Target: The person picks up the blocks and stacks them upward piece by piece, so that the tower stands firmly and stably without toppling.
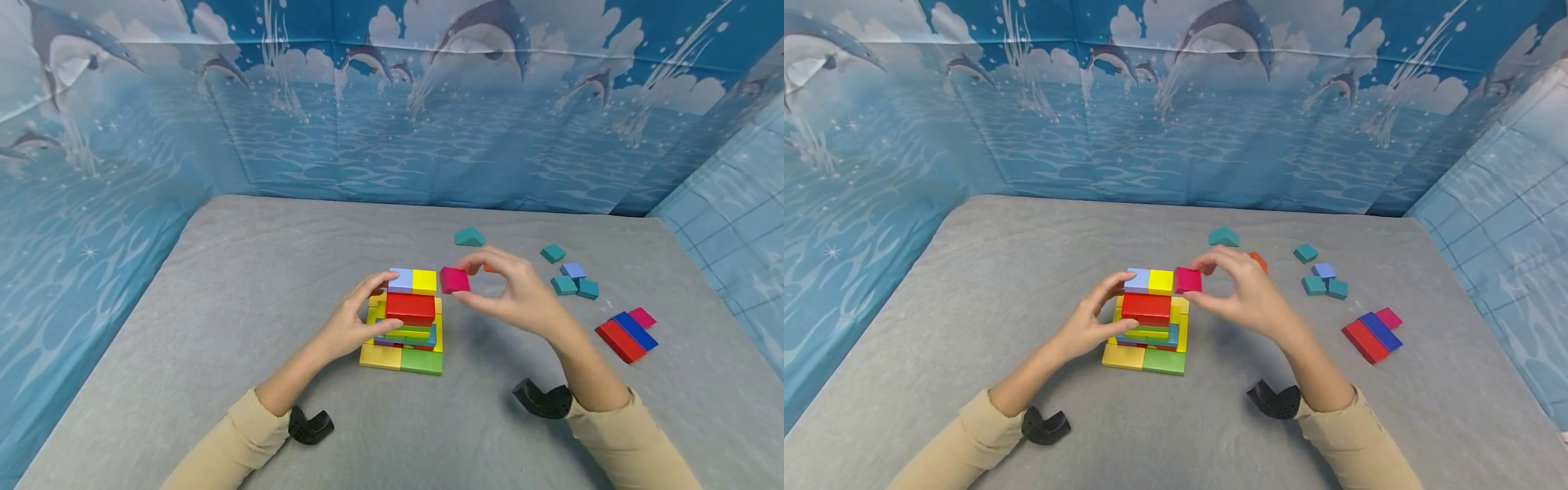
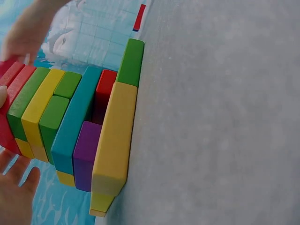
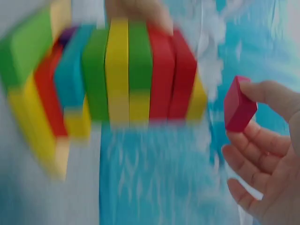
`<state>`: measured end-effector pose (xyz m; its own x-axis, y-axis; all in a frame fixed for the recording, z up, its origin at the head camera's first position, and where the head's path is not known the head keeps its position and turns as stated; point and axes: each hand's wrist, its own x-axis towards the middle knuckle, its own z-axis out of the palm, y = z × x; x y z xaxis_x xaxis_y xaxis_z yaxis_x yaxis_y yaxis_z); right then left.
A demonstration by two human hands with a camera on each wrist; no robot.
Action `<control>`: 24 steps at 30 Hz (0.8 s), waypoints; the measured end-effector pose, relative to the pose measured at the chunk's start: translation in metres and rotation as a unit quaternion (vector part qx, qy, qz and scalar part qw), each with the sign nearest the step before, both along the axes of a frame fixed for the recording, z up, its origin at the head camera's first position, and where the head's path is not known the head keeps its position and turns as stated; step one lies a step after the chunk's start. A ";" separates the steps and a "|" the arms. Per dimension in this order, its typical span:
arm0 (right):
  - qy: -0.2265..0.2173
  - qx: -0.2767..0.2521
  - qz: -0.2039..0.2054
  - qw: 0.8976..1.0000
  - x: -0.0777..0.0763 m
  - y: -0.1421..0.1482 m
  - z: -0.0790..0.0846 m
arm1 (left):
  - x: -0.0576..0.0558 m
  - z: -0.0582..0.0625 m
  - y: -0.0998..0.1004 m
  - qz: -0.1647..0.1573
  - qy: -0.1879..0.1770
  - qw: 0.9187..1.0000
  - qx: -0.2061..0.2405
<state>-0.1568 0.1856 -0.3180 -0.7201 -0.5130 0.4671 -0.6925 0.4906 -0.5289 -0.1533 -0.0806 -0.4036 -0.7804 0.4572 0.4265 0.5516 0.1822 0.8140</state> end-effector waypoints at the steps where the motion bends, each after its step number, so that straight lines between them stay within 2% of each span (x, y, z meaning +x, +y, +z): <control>1: 0.001 0.002 0.009 1.000 0.004 -0.008 0.002 | 0.000 0.000 0.000 -0.001 -0.001 1.000 0.000; 4: 0.020 0.010 0.025 0.999 0.011 -0.030 0.004 | 0.000 0.000 0.000 -0.005 0.001 1.000 0.002; 11: 0.118 0.071 0.003 0.990 0.014 -0.057 -0.002 | -0.002 -0.001 0.000 -0.021 0.025 0.999 0.014; 15: 0.141 0.096 -0.005 0.985 0.014 -0.063 -0.005 | -0.004 -0.001 -0.001 -0.027 0.034 0.999 0.019; 24: 0.159 0.099 -0.001 0.982 0.012 -0.067 -0.009 | -0.004 -0.001 -0.001 -0.026 0.045 0.998 0.023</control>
